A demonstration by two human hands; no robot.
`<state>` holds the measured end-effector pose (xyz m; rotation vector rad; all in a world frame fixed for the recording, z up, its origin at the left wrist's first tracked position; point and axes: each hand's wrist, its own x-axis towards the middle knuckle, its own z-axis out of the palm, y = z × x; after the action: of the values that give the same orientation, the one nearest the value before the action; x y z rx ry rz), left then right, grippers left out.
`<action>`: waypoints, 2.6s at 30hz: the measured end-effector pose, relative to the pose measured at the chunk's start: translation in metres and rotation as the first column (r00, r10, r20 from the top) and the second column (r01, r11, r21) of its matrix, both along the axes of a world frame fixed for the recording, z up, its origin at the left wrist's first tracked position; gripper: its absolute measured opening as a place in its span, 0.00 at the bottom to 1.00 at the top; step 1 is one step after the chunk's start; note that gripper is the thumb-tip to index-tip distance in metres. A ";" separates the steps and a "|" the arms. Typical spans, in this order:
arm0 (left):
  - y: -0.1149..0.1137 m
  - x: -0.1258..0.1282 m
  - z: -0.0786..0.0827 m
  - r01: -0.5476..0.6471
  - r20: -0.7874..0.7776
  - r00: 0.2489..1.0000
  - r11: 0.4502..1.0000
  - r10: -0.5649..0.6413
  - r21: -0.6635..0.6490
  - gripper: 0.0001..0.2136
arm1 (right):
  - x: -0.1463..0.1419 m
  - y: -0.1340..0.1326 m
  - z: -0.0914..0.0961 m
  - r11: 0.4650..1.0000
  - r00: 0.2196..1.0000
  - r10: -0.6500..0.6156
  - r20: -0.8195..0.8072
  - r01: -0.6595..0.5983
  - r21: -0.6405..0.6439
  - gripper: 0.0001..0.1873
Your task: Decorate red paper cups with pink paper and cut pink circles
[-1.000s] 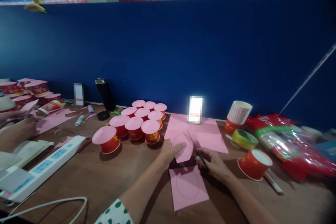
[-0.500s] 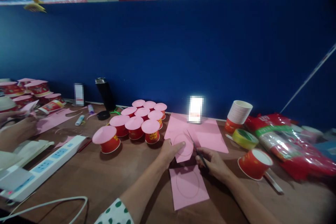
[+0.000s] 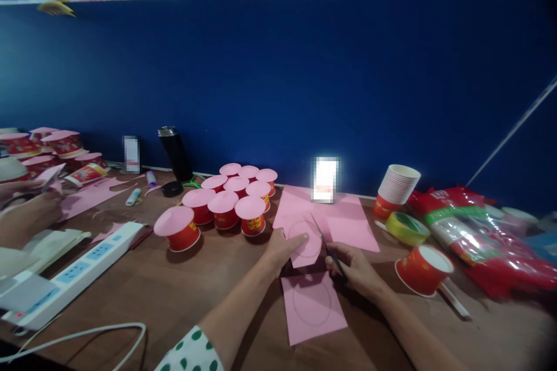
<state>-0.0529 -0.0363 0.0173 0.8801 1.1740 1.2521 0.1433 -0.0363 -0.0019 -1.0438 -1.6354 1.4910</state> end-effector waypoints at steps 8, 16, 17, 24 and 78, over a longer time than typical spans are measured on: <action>0.000 0.000 0.001 0.032 0.027 0.999 0.999 -0.032 0.002 0.23 | -0.002 -0.004 0.010 1.000 1.000 -0.003 0.031 0.003 -0.015 0.23; 0.002 -0.002 -0.002 0.027 -0.012 1.000 1.000 -0.027 0.002 0.23 | 0.000 -0.002 0.007 1.000 1.000 0.001 0.022 0.000 -0.012 0.22; 0.002 -0.002 -0.003 0.027 -0.019 0.999 1.000 -0.027 0.002 0.23 | 0.000 -0.002 0.006 1.000 1.000 0.003 0.023 -0.002 -0.002 0.21; 0.002 -0.003 -0.003 0.034 -0.031 0.999 0.999 -0.034 0.009 0.23 | -0.002 -0.003 0.009 0.999 1.000 -0.004 0.029 0.005 -0.032 0.24; 0.002 -0.003 0.005 -0.009 -0.038 0.999 0.999 0.008 -0.044 0.17 | -0.002 -0.005 0.016 0.999 0.999 0.019 0.037 -0.017 -0.033 0.23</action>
<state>-0.0563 -0.0345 0.0219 0.8705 1.2322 1.2165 0.1411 -0.0410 0.0139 -1.0836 -1.6555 1.5233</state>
